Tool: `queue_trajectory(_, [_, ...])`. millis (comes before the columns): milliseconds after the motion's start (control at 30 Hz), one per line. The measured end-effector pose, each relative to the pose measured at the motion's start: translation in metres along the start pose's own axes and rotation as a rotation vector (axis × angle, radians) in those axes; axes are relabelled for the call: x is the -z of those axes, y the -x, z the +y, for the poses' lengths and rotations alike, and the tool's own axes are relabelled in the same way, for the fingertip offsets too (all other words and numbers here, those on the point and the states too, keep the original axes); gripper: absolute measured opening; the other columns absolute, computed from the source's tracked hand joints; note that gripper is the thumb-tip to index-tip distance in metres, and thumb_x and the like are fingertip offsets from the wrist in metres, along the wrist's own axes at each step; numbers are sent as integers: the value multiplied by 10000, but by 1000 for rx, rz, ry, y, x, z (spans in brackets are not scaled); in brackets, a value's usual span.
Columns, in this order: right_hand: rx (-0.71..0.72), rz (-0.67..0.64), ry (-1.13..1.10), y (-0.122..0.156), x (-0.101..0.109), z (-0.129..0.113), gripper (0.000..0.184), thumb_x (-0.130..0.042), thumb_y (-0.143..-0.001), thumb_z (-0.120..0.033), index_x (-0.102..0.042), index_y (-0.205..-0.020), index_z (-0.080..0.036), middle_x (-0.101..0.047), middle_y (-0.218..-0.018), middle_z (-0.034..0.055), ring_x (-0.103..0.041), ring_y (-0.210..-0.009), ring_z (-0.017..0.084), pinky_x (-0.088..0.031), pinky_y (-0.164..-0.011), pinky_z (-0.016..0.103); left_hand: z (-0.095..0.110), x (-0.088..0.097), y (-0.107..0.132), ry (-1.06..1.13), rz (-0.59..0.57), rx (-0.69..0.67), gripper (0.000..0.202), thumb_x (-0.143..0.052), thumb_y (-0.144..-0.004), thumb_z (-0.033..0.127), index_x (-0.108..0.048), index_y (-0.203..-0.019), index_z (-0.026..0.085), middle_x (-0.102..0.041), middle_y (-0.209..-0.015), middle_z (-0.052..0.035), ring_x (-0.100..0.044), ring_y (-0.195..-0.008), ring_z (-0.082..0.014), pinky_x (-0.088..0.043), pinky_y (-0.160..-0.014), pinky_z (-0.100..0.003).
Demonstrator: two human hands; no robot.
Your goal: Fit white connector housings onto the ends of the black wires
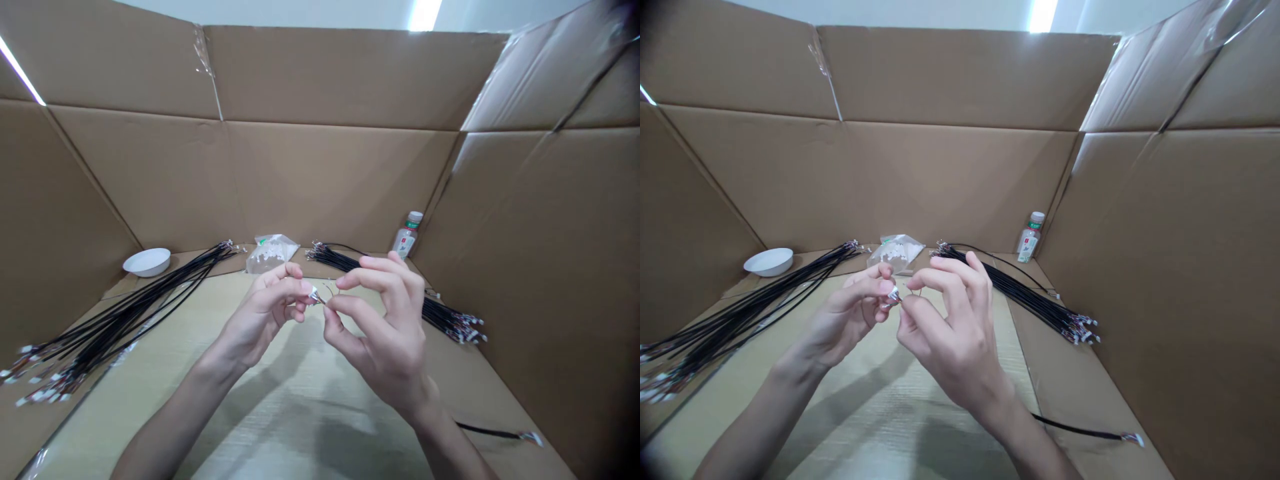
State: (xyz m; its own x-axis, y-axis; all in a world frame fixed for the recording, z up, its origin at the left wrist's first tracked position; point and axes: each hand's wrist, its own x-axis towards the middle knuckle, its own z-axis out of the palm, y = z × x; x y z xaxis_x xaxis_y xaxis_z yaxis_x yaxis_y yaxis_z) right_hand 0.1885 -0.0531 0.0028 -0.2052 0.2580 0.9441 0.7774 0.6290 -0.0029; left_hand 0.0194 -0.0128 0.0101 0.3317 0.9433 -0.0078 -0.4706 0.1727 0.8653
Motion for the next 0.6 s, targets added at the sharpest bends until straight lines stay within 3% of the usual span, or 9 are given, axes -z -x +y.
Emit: queue_trajectory(600, [-10,-31,35,0,1,2,205,-721,-865,-57,-645,-842,-246,-731,-960,19,-641,-1116,261,-457,-1148,608,-8,-3,3,-48,44,-88,398,-853,-756,154,-521,-970,204,-677,-687,61,-602,-579,-56,-507,-530,-120])
